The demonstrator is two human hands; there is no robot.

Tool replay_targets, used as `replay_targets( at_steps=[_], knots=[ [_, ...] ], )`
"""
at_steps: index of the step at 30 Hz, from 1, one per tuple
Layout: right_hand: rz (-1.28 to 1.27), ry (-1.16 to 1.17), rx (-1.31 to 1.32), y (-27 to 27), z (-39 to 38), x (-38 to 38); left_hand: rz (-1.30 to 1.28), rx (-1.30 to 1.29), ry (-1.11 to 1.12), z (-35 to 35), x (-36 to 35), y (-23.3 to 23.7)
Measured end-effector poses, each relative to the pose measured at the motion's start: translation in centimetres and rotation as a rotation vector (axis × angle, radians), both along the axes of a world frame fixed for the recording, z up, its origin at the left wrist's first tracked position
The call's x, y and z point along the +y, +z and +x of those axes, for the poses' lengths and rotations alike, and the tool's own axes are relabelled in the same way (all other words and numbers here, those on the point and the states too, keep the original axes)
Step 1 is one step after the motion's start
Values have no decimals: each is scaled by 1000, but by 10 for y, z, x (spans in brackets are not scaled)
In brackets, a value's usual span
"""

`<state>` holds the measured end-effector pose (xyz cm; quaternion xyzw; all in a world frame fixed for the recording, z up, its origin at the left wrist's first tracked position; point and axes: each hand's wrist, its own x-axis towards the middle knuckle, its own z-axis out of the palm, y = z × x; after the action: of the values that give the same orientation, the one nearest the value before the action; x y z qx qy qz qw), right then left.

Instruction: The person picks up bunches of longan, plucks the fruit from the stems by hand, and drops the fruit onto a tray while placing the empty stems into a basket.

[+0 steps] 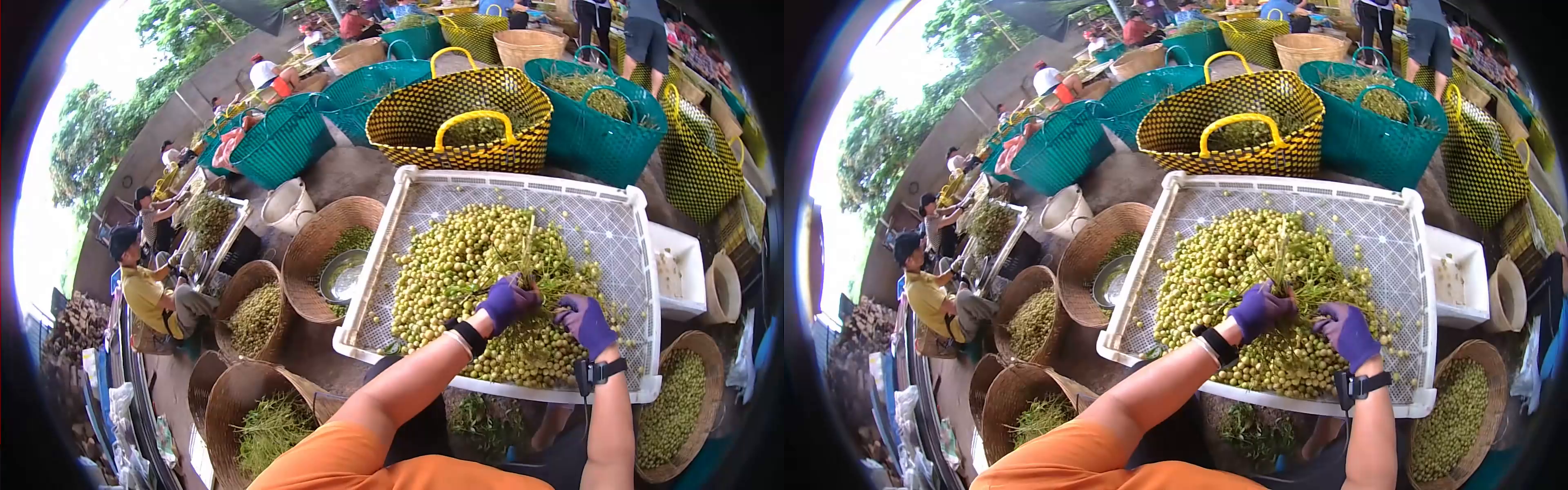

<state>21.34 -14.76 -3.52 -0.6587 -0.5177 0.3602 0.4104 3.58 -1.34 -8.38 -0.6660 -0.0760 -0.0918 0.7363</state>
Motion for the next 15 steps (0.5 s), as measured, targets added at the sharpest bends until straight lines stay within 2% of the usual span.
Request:
replay_targets(
  at_steps=[1,2,3,4,5,7,8,10,11,12,13,14,15],
  knots=[
    [-6,32,-124,4,1,-2,2,-2,7,-2,-1,3],
    [-5,34,-127,8,1,-1,199,38,15,-2,-1,5],
    [-51,60,-289,10,1,0,394,77,22,-1,-2,6],
    [-95,86,-450,12,2,0,395,75,21,-1,-2,7],
    [-94,84,-449,6,5,0,399,52,21,-1,-2,7],
    [-104,51,-3,-13,13,1,405,8,24,-2,-2,4],
    [-104,52,-3,-16,13,3,405,8,25,-1,3,-5],
    [-139,41,479,-20,16,1,1909,837,214,6,17,-39],
    [37,51,106,-9,9,0,2637,1271,305,13,14,-50],
    [190,55,-272,6,-3,-1,3067,1205,-2,1,-6,34],
    [115,28,-238,14,-6,-2,3018,1170,443,-2,-6,19],
    [-17,27,-248,18,-6,0,3070,1230,-18,-1,-12,51],
    [-28,30,-446,16,-3,-2,2955,1211,-46,0,-14,48]
  ],
)
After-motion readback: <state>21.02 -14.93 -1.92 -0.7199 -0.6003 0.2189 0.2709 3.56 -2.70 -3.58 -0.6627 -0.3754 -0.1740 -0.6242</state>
